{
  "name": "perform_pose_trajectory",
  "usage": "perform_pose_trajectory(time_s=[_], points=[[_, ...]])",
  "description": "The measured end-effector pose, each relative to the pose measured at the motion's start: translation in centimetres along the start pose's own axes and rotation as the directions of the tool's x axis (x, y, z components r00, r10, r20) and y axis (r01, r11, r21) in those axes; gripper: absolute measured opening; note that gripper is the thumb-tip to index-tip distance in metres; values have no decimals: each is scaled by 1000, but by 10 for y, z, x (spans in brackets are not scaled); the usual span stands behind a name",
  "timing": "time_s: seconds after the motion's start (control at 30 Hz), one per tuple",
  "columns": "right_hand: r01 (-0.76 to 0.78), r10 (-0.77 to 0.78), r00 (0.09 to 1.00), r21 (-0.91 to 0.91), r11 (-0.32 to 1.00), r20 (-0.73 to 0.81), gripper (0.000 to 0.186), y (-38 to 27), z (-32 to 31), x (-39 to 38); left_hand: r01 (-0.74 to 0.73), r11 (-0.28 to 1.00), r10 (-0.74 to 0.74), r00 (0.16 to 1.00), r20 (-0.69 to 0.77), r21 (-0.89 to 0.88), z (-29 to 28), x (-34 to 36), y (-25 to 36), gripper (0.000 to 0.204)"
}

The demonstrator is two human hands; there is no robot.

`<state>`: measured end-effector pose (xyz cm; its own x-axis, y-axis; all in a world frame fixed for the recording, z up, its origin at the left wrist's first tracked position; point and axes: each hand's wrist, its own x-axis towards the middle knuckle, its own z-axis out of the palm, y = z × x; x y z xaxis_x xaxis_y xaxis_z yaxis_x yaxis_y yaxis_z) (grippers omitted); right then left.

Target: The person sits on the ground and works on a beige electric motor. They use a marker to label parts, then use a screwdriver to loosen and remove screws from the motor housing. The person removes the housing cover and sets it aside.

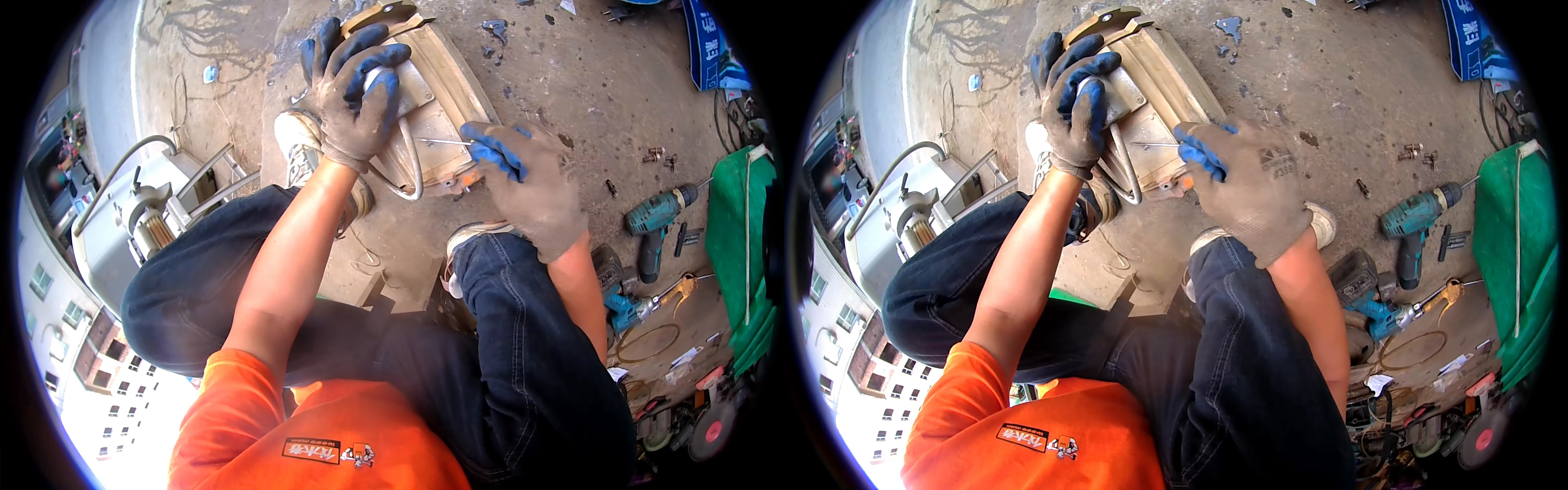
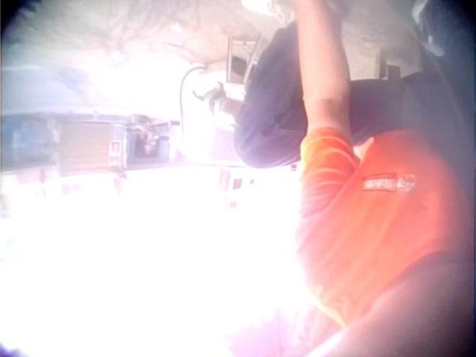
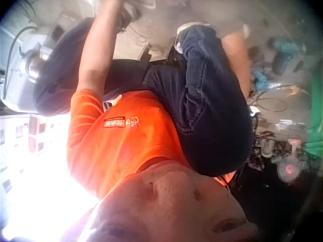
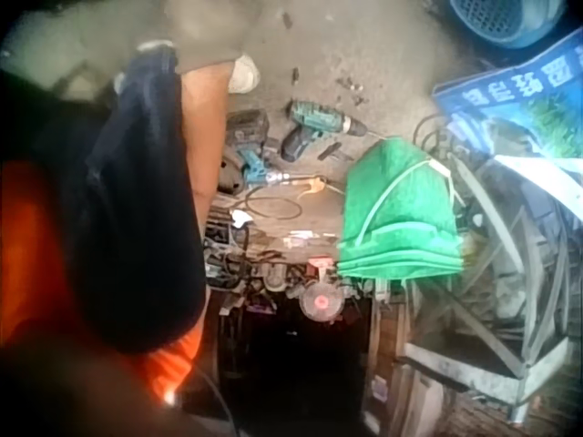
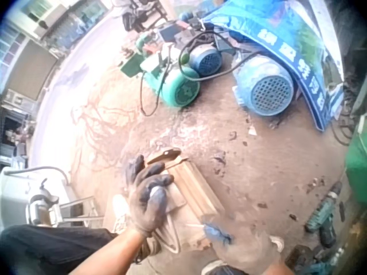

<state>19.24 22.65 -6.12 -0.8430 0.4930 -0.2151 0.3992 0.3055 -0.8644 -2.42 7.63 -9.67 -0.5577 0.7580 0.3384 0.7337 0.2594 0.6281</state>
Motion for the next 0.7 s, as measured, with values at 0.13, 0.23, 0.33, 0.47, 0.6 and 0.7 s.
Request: perform_pose_trajectory(time_s=[0.13,0.23,0.33,0.47,0.6,0.7], points=[[-43,44,999,59,997,-26,33,0,-5,-1,9,1000,-9,1000,6,-2,0,-3,-1,28],[20,-20,1000,-20,1000,-24,32,1,2,2,6,1000,-6,1000,-9,-9,1,-2,-4,28],[10,-10,1000,-49,999,7,31,-4,-2,5,-2,1000,2,1000,-17,-17,0,-4,-7,29],[-27,26,999,-37,999,-27,29,-6,-7,3,22,1000,-23,1000,-13,-19,0,-4,-4,30],[32,-30,999,-84,996,25,29,-10,-3,6,32,999,-32,999,-14,-36,0,-4,-4,30],[-55,55,998,-9,998,1,28,-6,-9,2,23,1000,-24,1000,-17,-16,0,-5,-4,29]])
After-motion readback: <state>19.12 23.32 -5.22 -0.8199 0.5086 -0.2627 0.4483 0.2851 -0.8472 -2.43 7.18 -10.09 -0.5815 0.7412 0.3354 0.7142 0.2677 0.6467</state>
